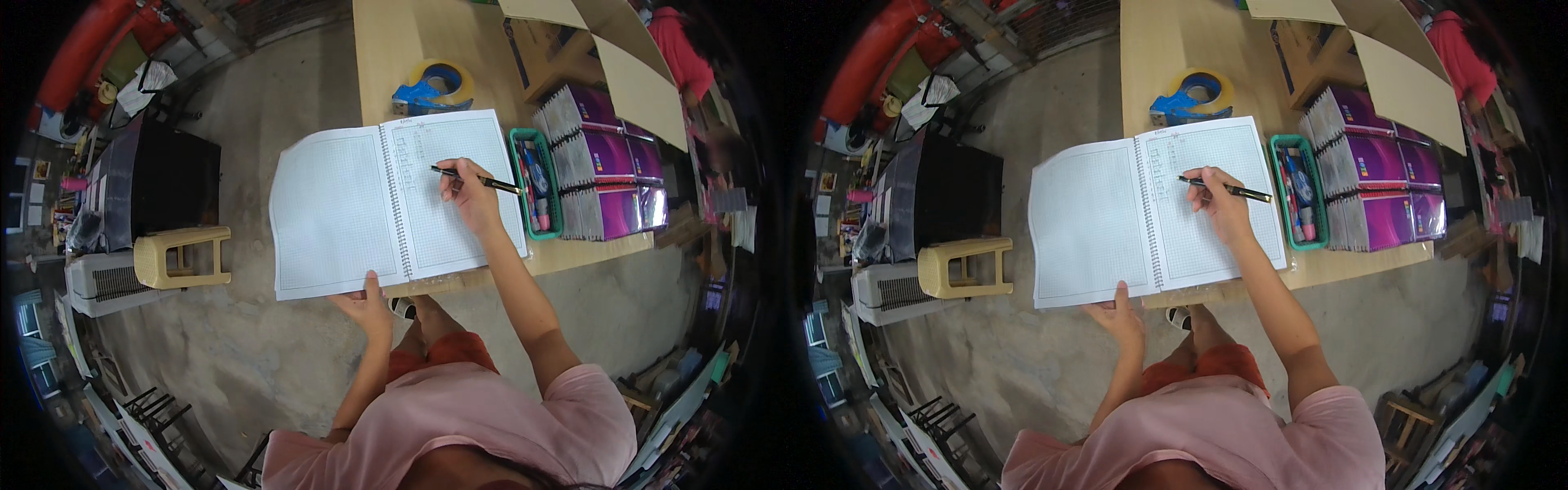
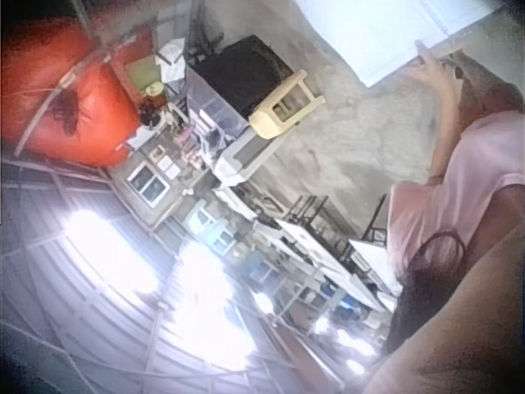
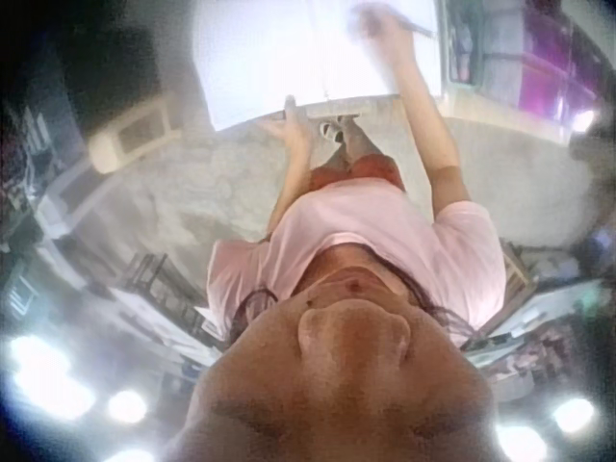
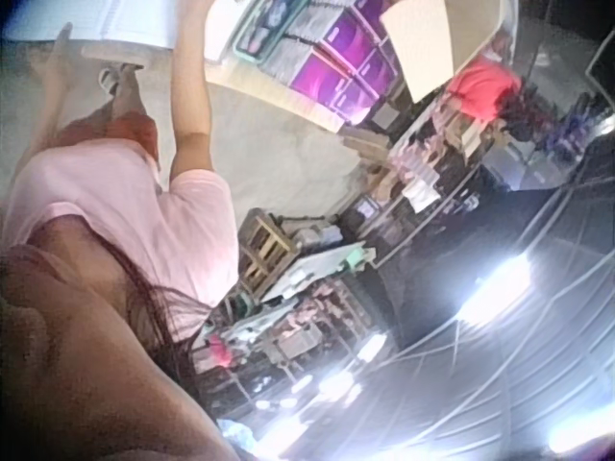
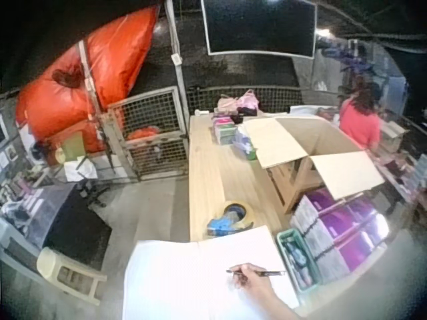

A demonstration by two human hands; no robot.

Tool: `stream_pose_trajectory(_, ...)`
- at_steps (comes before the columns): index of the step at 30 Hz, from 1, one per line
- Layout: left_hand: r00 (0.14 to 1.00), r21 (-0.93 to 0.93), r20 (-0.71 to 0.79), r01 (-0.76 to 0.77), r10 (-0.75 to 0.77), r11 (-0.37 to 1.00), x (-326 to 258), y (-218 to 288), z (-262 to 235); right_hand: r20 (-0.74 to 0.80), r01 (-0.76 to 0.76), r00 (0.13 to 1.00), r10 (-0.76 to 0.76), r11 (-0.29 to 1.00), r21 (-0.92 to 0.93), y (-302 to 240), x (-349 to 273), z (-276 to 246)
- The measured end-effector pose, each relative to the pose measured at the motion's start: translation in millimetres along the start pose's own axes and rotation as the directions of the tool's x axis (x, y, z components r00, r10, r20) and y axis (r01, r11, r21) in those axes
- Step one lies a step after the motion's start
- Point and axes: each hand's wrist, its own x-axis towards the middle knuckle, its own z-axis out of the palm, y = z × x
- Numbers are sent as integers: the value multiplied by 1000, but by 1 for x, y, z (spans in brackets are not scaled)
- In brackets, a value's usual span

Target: The person inserts a spiral binding into a small notebook and trims the excess wire with shears before recording details in a large ledger.

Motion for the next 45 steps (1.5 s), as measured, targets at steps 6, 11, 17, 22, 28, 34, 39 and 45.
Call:
stream_pose_trajectory(6, 989, 24, 149, -8, 5, 1000, -1, 34, -15, 51, 58, 998, -41, 909, -412, 3, -34, 24)
stream_pose_trajectory(11, 949, 44, 123, -298, 291, 954, 7, 39, -14, 240, 428, 860, -450, 382, -819, 12, -64, 51)
stream_pose_trajectory(17, 980, 228, 121, -183, 159, 956, 1, 36, -23, 221, 338, 898, -381, 277, -899, 37, -91, 70)
stream_pose_trajectory(22, 856, 181, 485, 103, -180, 978, 20, 17, -44, 311, 367, 850, -426, 54, -929, 40, -103, 92)
stream_pose_trajectory(28, 844, 228, 533, -78, -58, 970, 22, 21, -46, 421, 428, 797, -434, -86, -900, 62, -101, 107)
stream_pose_trajectory(34, 847, 299, 524, -78, -95, 951, 22, 26, -42, 454, 416, 804, -384, -182, -891, 57, -103, 108)
stream_pose_trajectory(39, 880, 286, 467, -60, -84, 956, 25, 1, -42, -27, -75, 997, 71, 981, -180, 61, -107, 117)
stream_pose_trajectory(45, 859, 331, 504, -92, -93, 939, 19, 8, -32, -119, -296, 946, 301, 953, 59, 58, -94, 122)
